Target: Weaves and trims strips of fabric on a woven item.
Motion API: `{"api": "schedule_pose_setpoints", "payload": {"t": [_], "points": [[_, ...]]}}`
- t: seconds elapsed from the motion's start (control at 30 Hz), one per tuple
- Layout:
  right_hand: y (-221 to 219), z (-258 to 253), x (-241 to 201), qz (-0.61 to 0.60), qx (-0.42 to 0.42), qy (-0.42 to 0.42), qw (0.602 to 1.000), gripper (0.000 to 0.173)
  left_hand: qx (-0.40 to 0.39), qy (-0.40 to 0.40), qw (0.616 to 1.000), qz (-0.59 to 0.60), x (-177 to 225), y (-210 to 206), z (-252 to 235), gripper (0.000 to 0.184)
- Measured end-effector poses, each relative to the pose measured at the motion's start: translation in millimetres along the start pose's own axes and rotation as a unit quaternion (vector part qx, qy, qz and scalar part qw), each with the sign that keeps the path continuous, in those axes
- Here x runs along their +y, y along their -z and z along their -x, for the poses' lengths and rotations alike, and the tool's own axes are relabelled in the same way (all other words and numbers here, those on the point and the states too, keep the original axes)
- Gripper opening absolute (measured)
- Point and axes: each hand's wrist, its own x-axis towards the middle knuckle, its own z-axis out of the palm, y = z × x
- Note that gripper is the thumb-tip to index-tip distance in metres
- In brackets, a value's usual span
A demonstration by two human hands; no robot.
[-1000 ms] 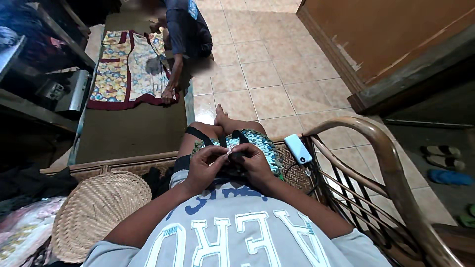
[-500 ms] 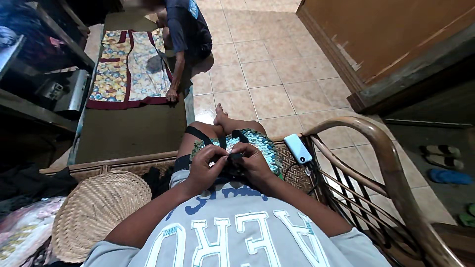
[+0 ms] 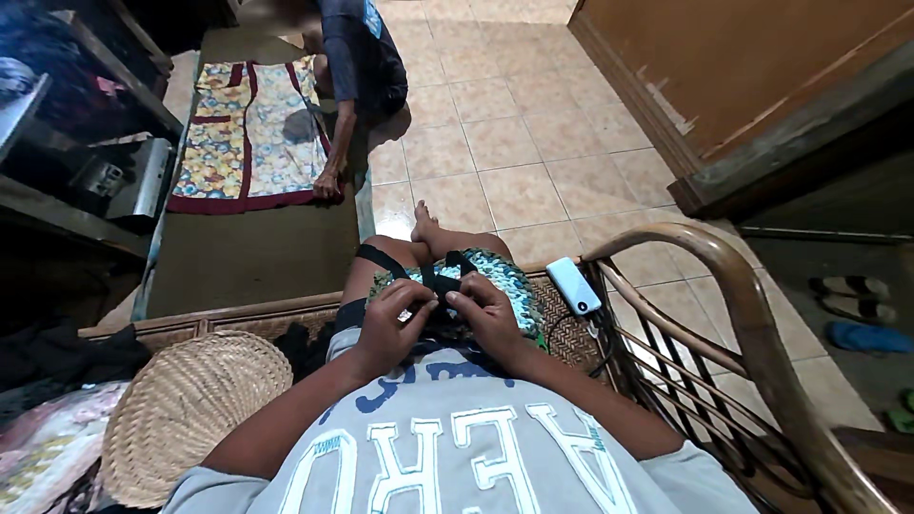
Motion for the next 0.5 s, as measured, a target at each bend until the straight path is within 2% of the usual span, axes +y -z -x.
{"api": "schedule_pose_setpoints", "payload": {"t": [0.27, 0.4, 0.5], "points": [[-0.2, -0.8, -3.2, 0.028, 0.006, -0.041, 0.999, 0.019, 0.042, 0.115, 0.985, 0.124, 6.2, -3.0, 2.2, 0.011], [2.3, -0.3, -0.8, 0.048, 0.035, -0.025, 0.998, 0.021, 0.126, 0.154, 0.953, 0.227, 4.4, 1.9, 0.0, 0.014], [3.2, 0.2, 0.3, 0.043, 0.042, -0.005, 0.998, 0.018, 0.139, 0.189, 0.924, 0.301, 6.0, 4.7, -2.3, 0.017]]}}
